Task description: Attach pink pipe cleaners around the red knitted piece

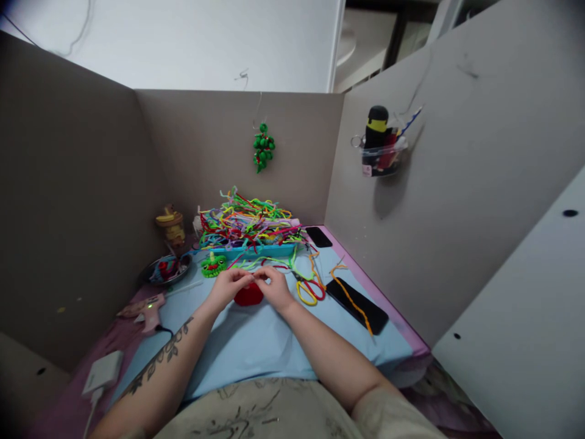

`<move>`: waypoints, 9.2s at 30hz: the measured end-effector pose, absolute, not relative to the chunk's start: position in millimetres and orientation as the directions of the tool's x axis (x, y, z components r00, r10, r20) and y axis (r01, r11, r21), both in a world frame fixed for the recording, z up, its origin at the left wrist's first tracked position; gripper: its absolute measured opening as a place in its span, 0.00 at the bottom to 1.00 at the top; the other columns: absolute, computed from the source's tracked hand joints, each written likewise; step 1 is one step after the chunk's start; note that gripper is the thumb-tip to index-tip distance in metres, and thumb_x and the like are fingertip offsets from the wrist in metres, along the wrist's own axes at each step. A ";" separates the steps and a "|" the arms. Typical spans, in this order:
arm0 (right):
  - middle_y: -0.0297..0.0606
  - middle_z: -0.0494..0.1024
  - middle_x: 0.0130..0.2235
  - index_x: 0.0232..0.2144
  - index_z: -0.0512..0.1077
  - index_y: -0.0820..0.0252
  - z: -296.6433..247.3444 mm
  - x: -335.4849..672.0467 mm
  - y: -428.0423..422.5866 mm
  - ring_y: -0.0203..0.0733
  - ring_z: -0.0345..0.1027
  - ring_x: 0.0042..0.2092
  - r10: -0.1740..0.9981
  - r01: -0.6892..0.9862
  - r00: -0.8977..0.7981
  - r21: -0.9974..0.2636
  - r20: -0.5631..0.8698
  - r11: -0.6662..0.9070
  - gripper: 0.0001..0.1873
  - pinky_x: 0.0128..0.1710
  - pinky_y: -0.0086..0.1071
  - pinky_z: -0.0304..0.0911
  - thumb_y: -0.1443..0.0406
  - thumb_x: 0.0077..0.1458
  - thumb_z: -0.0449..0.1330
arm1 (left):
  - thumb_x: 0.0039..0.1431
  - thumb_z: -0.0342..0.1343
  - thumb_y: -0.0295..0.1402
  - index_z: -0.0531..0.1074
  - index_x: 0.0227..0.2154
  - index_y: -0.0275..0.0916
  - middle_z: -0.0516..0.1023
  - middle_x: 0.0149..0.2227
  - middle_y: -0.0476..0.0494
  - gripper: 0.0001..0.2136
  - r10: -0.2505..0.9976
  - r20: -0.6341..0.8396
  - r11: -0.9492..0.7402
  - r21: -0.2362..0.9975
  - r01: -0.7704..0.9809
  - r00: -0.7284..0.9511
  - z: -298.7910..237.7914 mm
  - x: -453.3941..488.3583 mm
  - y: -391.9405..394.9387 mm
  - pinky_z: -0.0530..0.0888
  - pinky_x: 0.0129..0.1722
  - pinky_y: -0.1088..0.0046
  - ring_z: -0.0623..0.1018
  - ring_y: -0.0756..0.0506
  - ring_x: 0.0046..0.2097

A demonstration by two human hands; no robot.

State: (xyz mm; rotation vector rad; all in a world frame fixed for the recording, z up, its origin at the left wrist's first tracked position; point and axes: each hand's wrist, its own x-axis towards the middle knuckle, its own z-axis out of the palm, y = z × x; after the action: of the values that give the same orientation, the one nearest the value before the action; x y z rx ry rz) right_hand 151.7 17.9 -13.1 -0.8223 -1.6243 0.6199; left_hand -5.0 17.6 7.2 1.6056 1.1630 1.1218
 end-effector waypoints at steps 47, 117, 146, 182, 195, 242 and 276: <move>0.35 0.75 0.30 0.30 0.71 0.60 -13.6 152.3 19.6 0.37 0.68 0.32 0.852 0.016 -0.236 -0.875 0.468 0.485 0.09 0.35 0.31 0.64 0.60 0.49 0.61 | 0.48 0.56 0.46 0.70 0.22 0.34 0.70 0.18 0.51 0.17 0.965 0.064 -0.107 0.981 0.160 0.254 13.0 -8.6 15.1 0.62 0.21 0.79 0.67 0.53 0.20; 0.35 0.76 0.30 0.33 0.74 0.59 -18.4 153.2 21.2 0.38 0.66 0.32 0.808 0.469 -0.187 -0.672 0.559 0.573 0.09 0.33 0.29 0.59 0.67 0.52 0.53 | 0.56 0.52 0.33 0.73 0.32 0.38 0.77 0.33 0.45 0.07 0.789 0.576 -0.574 0.565 0.593 0.215 6.7 -3.9 10.9 0.69 0.34 0.74 0.74 0.48 0.35; 0.29 0.64 0.19 0.19 0.63 0.60 -17.2 151.2 22.3 0.34 0.59 0.25 0.866 0.284 -0.276 -0.825 0.418 0.488 0.17 0.26 0.26 0.52 0.61 0.57 0.47 | 0.56 0.51 0.29 0.74 0.38 0.40 0.78 0.38 0.44 0.09 0.751 0.591 -0.625 0.492 0.606 0.294 3.3 -4.1 11.7 0.72 0.42 0.67 0.76 0.46 0.40; 0.32 0.67 0.26 0.28 0.68 0.60 -12.8 150.8 18.1 0.34 0.59 0.28 0.863 0.139 -0.146 -0.854 0.484 0.502 0.11 0.28 0.27 0.57 0.58 0.52 0.55 | 0.50 0.57 0.37 0.75 0.32 0.35 0.80 0.31 0.43 0.10 0.898 0.432 -0.432 0.835 0.341 0.080 9.9 0.7 12.2 0.74 0.33 0.72 0.78 0.46 0.33; 0.33 0.69 0.27 0.29 0.70 0.60 -13.4 151.5 17.9 0.35 0.60 0.29 0.857 0.179 -0.134 -0.839 0.497 0.514 0.10 0.29 0.28 0.58 0.59 0.52 0.55 | 0.50 0.56 0.33 0.76 0.33 0.35 0.80 0.32 0.42 0.09 0.908 0.403 -0.416 0.848 0.329 0.110 11.4 -0.8 12.3 0.75 0.36 0.70 0.78 0.45 0.34; 0.37 0.72 0.31 0.32 0.70 0.59 -11.0 152.4 13.9 0.38 0.64 0.34 0.764 0.327 -0.111 -0.703 0.635 0.632 0.08 0.34 0.30 0.60 0.62 0.57 0.53 | 0.47 0.60 0.36 0.73 0.36 0.34 0.79 0.34 0.42 0.13 0.940 0.283 -0.303 0.949 0.088 0.192 10.4 -0.4 14.2 0.73 0.36 0.71 0.78 0.46 0.35; 0.34 0.70 0.27 0.27 0.68 0.59 -10.4 152.0 15.2 0.37 0.62 0.31 0.810 0.276 -0.139 -0.763 0.570 0.584 0.10 0.31 0.28 0.58 0.62 0.56 0.51 | 0.56 0.51 0.31 0.73 0.41 0.40 0.78 0.40 0.41 0.11 0.780 0.569 -0.608 0.591 0.530 0.260 6.0 -1.6 10.5 0.72 0.44 0.65 0.76 0.44 0.42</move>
State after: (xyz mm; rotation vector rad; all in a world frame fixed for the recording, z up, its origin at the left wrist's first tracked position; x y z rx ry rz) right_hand 152.0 15.2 -10.4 -0.9089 -1.6970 0.5952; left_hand -1.6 10.5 6.0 2.2538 1.2110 1.2720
